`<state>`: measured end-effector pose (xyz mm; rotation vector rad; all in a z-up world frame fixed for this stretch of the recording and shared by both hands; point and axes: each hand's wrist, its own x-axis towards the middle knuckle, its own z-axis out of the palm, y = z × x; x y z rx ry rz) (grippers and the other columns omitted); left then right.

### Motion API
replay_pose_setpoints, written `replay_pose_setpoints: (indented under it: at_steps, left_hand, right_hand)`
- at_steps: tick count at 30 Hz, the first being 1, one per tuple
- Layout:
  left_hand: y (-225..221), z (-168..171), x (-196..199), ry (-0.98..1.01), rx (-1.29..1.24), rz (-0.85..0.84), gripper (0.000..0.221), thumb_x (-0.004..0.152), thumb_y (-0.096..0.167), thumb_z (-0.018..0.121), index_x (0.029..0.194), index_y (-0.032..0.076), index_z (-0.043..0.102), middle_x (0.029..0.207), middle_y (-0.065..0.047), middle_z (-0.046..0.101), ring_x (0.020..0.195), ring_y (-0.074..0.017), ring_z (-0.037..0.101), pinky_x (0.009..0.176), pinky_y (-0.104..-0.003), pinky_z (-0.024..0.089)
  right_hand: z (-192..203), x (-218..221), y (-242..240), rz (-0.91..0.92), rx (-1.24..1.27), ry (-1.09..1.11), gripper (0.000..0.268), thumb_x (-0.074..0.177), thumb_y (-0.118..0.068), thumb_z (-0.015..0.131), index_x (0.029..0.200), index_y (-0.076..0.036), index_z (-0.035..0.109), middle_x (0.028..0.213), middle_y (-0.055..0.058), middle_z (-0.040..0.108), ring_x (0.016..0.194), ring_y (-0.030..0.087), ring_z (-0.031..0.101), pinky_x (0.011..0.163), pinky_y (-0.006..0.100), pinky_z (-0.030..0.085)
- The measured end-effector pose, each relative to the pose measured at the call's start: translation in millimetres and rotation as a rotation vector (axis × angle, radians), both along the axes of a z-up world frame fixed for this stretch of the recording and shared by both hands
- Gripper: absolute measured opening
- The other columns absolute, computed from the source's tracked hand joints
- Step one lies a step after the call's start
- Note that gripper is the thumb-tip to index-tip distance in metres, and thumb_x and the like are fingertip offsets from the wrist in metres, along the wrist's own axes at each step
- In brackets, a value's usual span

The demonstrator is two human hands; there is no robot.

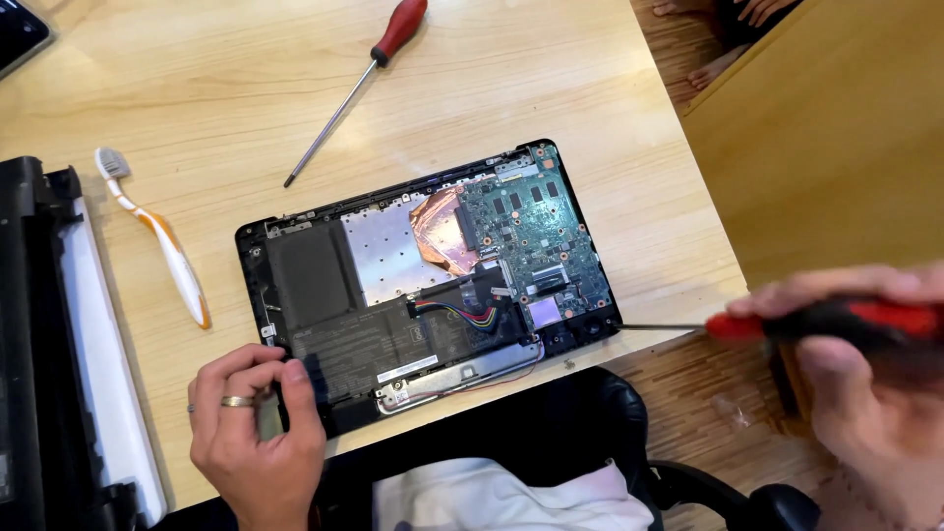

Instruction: The person is securing internal screws on a laptop motherboard and then reassembling the laptop's outer casing.

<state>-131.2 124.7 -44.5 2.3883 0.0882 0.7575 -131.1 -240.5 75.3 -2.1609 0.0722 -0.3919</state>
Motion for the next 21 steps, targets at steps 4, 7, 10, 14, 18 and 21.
replay_pose_setpoints:
  at_steps: [4,7,10,14,18,21]
  left_hand:
    - [-2.4,2.3,-2.7,-0.053,0.035,-0.031,0.013,0.102,0.011,0.071,0.094,0.002,0.066,0.111,-0.016,0.065,0.101,-0.0316,0.063,0.097,-0.044,0.046]
    - [-19.5,6.0,-11.9,-0.178,0.099,-0.061,0.017,0.097,0.020,0.071,0.092,0.005,0.065,0.109,-0.017,0.064,0.101,-0.0337,0.063,0.099,-0.047,0.045]
    - [-66.0,7.4,-31.3,-0.253,0.057,-0.195,0.013,0.092,0.024,0.067,0.085,0.014,0.062,0.096,-0.007,0.067,0.089,-0.0266,0.062,0.085,-0.042,0.048]
    - [-157.4,5.9,-54.2,0.017,-0.590,-0.504,0.016,0.093,0.023,0.064,0.082,0.011,0.068,0.067,0.002,0.066,0.057,-0.0131,0.060,0.058,-0.025,0.050]
    - [-218.3,-79.4,-73.5,1.095,-2.166,-0.691,0.052,0.110,0.030,0.042,0.127,-0.014,0.062,0.105,-0.031,0.071,0.084,-0.0346,0.072,0.066,-0.036,0.059]
    - [-237.2,-87.1,-48.0,1.238,-2.816,-0.514,0.057,0.104,0.022,0.052,0.147,-0.016,0.049,0.140,-0.036,0.058,0.122,-0.0463,0.062,0.098,-0.049,0.055]
  right_hand:
    - [16.8,61.7,-4.2,0.390,0.033,0.037,0.036,0.098,-0.006,0.055,0.125,-0.007,0.032,0.099,0.023,0.069,0.093,0.031,0.079,0.085,0.039,0.070]
    - [23.4,106.7,10.7,0.533,-0.052,0.145,0.032,0.100,-0.011,0.058,0.123,-0.007,0.036,0.089,0.017,0.074,0.081,0.024,0.080,0.076,0.032,0.066]
    - [11.5,140.6,18.1,0.576,-0.015,0.273,0.027,0.103,-0.015,0.056,0.122,-0.008,0.039,0.082,0.014,0.073,0.071,0.021,0.075,0.069,0.030,0.062]
    - [-7.7,163.8,22.2,0.622,0.044,0.362,0.026,0.105,-0.023,0.055,0.126,-0.013,0.041,0.077,0.011,0.068,0.063,0.017,0.066,0.062,0.029,0.057]
    - [-6.3,159.0,27.9,0.631,0.028,0.313,0.027,0.105,-0.023,0.056,0.125,-0.012,0.042,0.076,0.011,0.067,0.062,0.019,0.068,0.060,0.028,0.057]
    - [-2.4,152.5,25.5,0.637,0.050,0.273,0.026,0.105,-0.019,0.056,0.124,-0.010,0.041,0.075,0.013,0.067,0.057,0.022,0.072,0.055,0.028,0.058]
